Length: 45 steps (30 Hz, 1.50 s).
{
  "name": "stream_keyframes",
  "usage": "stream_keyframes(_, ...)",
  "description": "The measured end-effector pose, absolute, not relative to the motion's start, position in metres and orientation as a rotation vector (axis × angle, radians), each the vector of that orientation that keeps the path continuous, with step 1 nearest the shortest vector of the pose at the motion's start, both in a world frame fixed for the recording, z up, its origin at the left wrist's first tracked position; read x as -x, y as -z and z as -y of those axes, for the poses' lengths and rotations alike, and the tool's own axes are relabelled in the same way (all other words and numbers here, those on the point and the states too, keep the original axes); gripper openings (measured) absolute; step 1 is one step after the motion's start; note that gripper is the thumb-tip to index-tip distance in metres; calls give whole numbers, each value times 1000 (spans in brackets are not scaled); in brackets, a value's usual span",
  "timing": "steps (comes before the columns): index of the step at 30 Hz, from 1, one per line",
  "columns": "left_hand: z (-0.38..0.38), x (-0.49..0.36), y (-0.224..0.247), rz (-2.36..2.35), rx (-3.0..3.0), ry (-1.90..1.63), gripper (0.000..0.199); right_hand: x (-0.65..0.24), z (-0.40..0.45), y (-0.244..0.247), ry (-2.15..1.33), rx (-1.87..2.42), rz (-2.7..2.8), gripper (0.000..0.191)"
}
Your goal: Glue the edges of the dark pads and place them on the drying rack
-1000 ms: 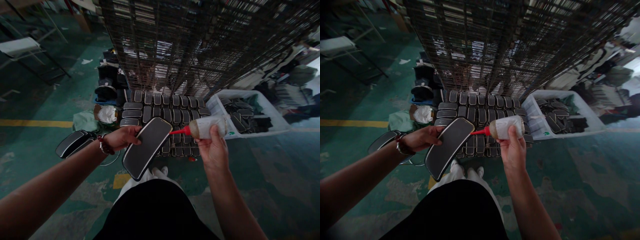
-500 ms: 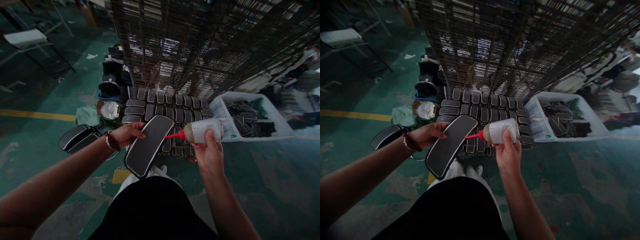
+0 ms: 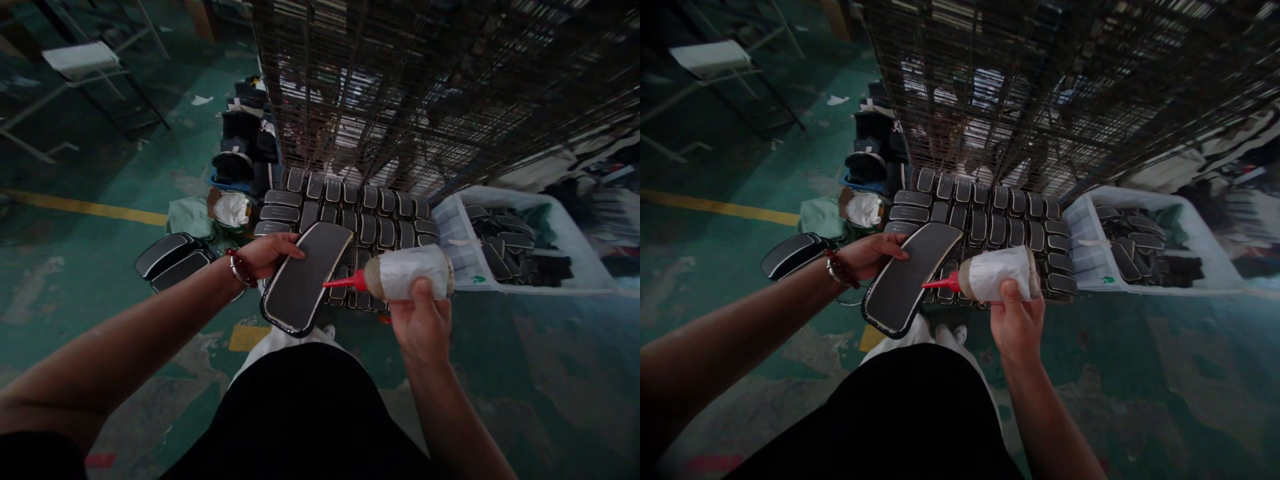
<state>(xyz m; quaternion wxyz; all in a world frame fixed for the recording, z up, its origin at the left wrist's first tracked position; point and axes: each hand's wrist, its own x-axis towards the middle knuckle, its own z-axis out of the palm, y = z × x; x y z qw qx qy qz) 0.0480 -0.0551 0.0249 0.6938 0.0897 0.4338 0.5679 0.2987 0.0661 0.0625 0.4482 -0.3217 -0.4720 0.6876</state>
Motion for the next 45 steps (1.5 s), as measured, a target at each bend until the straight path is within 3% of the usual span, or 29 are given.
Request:
stream_keyframes(7, 51, -43, -21, -941, -180, -1294, 44, -302, -57, -67, -1774, 666, 1197, 57)
stream_keyframes(18, 50, -37, -27, -1061, -46, -1357, 49, -313, -50, -55, -1735, 613, 1295, 67)
stream_keyframes(24, 49, -33, -21, -1058, 111, -1431, 44, -308, -45, -50, -1825, 631, 1195, 61)
stream_keyframes(30, 46, -42, -17, -1108, 196, -1568, 38, -278, -64, -46, -2241, 934, 686, 30)
stream_keyframes(33, 44, -58, -20, -1161, 157, -1582, 37, -261, -93, -48, -2099, 877, 640, 32)
stream_keyframes(39, 41, -86, -30, -1060, -1, -1501, 44, -237, -130, -45, -1712, 756, 1083, 39)
stream_keyframes(45, 39, -83, -26, -1020, -54, -1491, 49, -245, -116, -30, -1683, 681, 1229, 42)
